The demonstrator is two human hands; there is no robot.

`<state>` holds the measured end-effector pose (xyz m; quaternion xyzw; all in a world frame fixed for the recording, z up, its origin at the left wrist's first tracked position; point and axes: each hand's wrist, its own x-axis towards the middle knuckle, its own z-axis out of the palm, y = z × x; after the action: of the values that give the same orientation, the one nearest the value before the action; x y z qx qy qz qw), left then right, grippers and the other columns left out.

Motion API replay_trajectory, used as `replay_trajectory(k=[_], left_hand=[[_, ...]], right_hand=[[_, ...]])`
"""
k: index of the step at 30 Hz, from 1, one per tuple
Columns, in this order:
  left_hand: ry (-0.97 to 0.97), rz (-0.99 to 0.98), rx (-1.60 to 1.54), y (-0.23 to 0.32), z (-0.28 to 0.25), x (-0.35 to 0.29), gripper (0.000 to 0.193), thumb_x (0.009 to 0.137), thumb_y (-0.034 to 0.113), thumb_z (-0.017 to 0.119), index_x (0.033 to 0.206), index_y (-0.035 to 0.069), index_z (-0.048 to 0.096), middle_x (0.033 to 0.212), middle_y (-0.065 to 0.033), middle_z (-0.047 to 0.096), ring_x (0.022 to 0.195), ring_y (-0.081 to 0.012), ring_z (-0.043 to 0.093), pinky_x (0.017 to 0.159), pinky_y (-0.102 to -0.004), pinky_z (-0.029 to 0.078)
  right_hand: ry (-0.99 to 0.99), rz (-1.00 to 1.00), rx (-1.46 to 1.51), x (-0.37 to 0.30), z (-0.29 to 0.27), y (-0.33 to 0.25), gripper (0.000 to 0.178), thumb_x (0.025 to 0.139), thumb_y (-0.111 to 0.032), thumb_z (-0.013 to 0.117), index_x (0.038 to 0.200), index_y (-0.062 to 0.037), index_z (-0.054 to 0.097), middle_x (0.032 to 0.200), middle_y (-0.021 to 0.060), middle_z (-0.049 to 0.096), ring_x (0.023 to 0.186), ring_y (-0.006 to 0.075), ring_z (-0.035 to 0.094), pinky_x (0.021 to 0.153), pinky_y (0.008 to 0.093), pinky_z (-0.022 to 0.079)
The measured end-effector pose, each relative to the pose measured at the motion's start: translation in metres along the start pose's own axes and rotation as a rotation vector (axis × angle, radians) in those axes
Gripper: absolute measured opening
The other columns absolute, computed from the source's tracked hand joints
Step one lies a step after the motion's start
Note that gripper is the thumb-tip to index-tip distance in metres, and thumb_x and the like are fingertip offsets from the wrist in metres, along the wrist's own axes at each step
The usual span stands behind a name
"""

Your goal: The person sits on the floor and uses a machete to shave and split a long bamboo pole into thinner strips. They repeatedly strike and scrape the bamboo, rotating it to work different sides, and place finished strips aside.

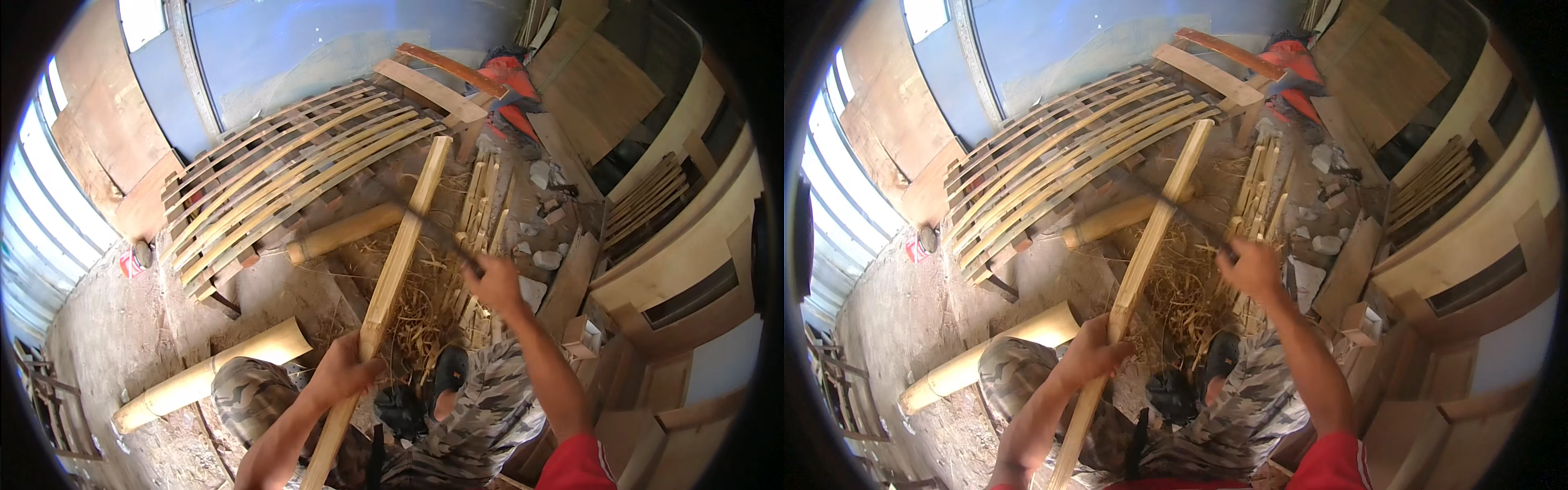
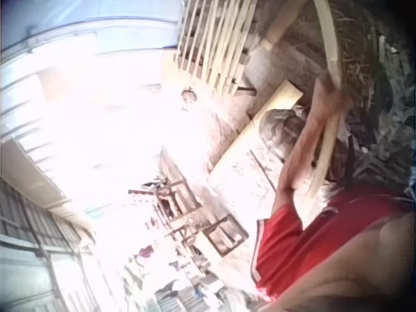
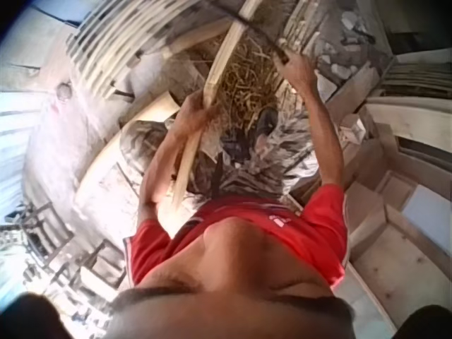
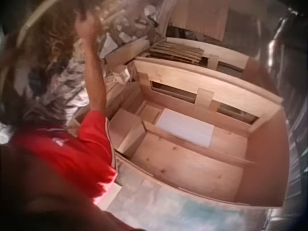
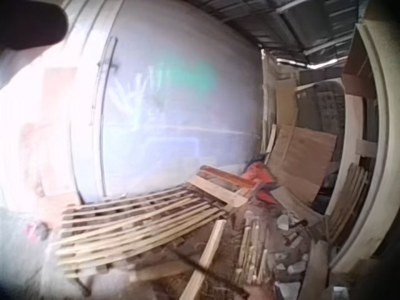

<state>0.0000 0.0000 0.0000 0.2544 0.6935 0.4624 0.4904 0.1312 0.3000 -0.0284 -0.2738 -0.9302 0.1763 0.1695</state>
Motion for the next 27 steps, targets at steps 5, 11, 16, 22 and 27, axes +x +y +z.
replay_trajectory(k=[5, 11, 16, 22, 27], left_hand=[[0.164, 0.084, -0.067, -0.007, 0.001, -0.004, 0.031, 0.083, 0.01, 0.066, 0.109, -0.002, 0.055, 0.065, -0.0038, 0.059, 0.052, -0.0115, 0.059, 0.046, -0.0268, 0.048], [0.165, -0.028, 0.058, 0.004, 0.001, 0.0, 0.03, 0.082, 0.009, 0.066, 0.108, -0.002, 0.055, 0.069, -0.0051, 0.061, 0.054, -0.0115, 0.06, 0.049, -0.0271, 0.049], [0.164, 0.037, 0.062, -0.005, 0.005, 0.001, 0.032, 0.082, 0.011, 0.066, 0.109, -0.004, 0.056, 0.069, -0.0059, 0.062, 0.056, -0.0124, 0.061, 0.052, -0.029, 0.05], [0.236, 0.048, 0.126, -0.002, 0.009, -0.003, 0.03, 0.083, 0.012, 0.067, 0.105, -0.004, 0.056, 0.063, -0.0056, 0.059, 0.052, -0.0135, 0.059, 0.049, -0.0296, 0.048], [0.227, 0.043, 0.104, 0.004, 0.007, 0.007, 0.032, 0.082, 0.012, 0.068, 0.107, -0.004, 0.056, 0.064, -0.0056, 0.059, 0.052, -0.0138, 0.059, 0.05, -0.029, 0.048]], right_hand=[[-0.1, -0.43, -0.036, -0.046, 0.027, -0.076, 0.027, 0.071, -0.032, 0.079, 0.079, -0.0127, 0.061, 0.063, 0.0045, 0.062, 0.056, 0.0258, 0.064, 0.049, 0.0421, 0.048], [-0.112, -0.394, -0.055, -0.043, 0.038, -0.076, 0.026, 0.071, -0.03, 0.079, 0.075, -0.0137, 0.059, 0.059, 0.0037, 0.061, 0.054, 0.0253, 0.065, 0.047, 0.0436, 0.047], [-0.061, -0.416, -0.038, -0.033, 0.043, -0.066, 0.026, 0.068, -0.029, 0.079, 0.075, -0.0131, 0.06, 0.06, 0.004, 0.061, 0.053, 0.0266, 0.063, 0.049, 0.0424, 0.048], [-0.09, -0.467, -0.012, -0.043, 0.043, -0.073, 0.023, 0.069, -0.025, 0.079, 0.076, -0.0119, 0.062, 0.058, 0.0056, 0.06, 0.051, 0.0265, 0.063, 0.048, 0.0421, 0.048], [-0.131, -0.356, -0.046, -0.035, 0.046, -0.069, 0.023, 0.07, -0.027, 0.079, 0.077, -0.0127, 0.062, 0.057, 0.0059, 0.059, 0.051, 0.0262, 0.063, 0.047, 0.0405, 0.047]])
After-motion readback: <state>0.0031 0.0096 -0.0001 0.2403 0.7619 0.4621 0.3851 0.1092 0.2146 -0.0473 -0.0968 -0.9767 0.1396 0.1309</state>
